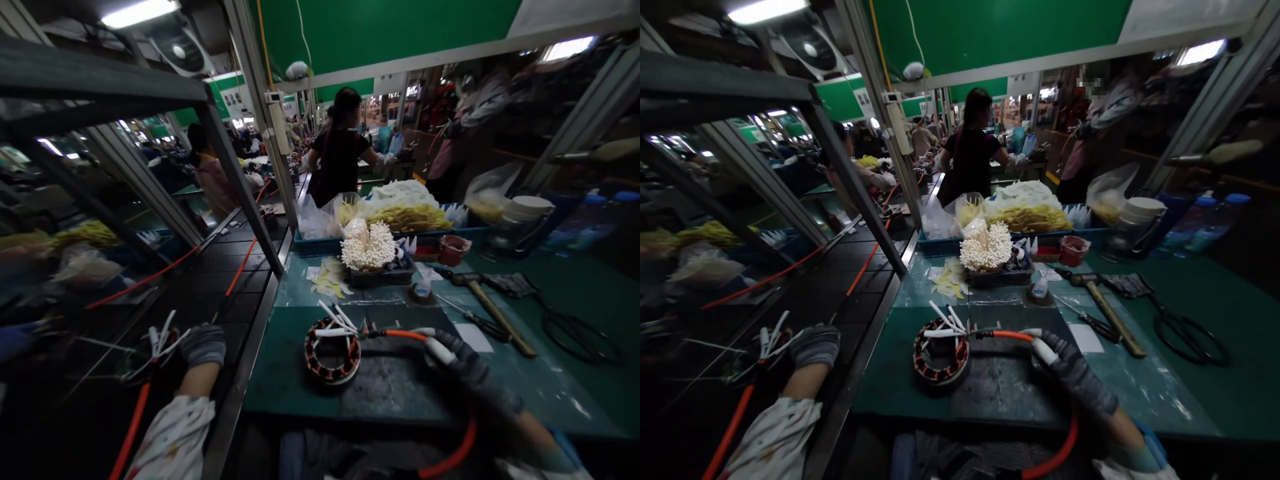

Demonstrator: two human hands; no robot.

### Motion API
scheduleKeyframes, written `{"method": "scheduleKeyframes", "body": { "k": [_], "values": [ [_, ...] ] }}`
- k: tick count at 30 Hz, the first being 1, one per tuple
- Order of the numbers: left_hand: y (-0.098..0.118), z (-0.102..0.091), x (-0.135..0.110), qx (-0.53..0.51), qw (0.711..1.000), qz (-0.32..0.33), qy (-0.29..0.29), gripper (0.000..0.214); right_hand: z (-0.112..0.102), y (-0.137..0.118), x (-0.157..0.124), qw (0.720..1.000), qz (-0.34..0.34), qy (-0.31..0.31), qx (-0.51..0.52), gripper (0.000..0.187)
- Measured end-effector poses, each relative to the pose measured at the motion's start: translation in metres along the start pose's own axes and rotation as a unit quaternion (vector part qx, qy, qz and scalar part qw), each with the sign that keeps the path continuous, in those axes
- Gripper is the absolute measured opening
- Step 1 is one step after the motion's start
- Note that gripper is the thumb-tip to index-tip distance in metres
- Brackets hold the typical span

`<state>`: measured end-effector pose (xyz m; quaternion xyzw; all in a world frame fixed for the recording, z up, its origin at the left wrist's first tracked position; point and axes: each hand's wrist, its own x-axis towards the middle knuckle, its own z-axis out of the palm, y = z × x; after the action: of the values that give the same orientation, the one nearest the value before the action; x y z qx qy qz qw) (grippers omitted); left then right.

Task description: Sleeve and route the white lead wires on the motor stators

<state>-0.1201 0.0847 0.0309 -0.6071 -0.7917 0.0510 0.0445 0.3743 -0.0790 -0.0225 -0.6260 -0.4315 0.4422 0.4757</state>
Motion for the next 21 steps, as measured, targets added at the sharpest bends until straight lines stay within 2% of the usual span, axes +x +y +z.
{"method": "scheduleKeyframes", "body": {
  "k": [2,4,6,7,8,10,11,12,13,14,17,19,21],
  "values": [
    [0.006,-0.005,-0.009,0.025,1.0,0.011,0.004,0.024,0.007,0.007,0.005,0.994,-0.075,0.011,-0.074,0.051],
    [0.014,-0.013,-0.024,0.033,0.998,0.056,0.019,0.033,0.013,0.014,0.002,0.966,-0.191,0.075,-0.156,0.037],
    [0.024,-0.022,-0.043,0.013,0.986,0.16,0.048,0.039,0.02,0.017,-0.007,0.906,-0.317,0.161,-0.229,0.028],
    [0.031,-0.025,-0.053,-0.007,0.968,0.24,0.067,0.039,0.023,0.017,-0.013,0.868,-0.378,0.191,-0.26,0.027],
    [0.038,-0.027,-0.061,-0.041,0.927,0.358,0.107,0.035,0.026,0.016,-0.018,0.833,-0.431,0.194,-0.289,0.029],
    [0.053,-0.026,-0.072,-0.086,0.798,0.571,0.174,0.029,0.034,0.01,-0.027,0.783,-0.512,0.131,-0.329,0.035],
    [0.061,-0.022,-0.074,-0.096,0.738,0.639,0.195,0.03,0.038,0.007,-0.029,0.769,-0.537,0.08,-0.336,0.036],
    [0.067,-0.017,-0.075,-0.097,0.697,0.68,0.207,0.032,0.044,0.003,-0.031,0.762,-0.552,0.03,-0.338,0.037],
    [0.072,-0.011,-0.074,-0.092,0.674,0.703,0.209,0.035,0.049,-0.002,-0.031,0.758,-0.556,-0.011,-0.339,0.039],
    [0.076,-0.005,-0.072,-0.083,0.664,0.714,0.205,0.037,0.055,-0.006,-0.03,0.756,-0.557,-0.039,-0.342,0.041],
    [0.082,0.012,-0.071,-0.038,0.663,0.717,0.212,0.038,0.073,-0.02,-0.022,0.734,-0.565,-0.086,-0.366,0.051],
    [0.083,0.019,-0.075,-0.015,0.663,0.697,0.271,0.039,0.082,-0.029,-0.012,0.697,-0.581,-0.12,-0.403,0.054],
    [0.084,0.02,-0.082,-0.017,0.645,0.686,0.338,0.045,0.089,-0.04,0.002,0.659,-0.591,-0.168,-0.433,0.052]
  ]
}}
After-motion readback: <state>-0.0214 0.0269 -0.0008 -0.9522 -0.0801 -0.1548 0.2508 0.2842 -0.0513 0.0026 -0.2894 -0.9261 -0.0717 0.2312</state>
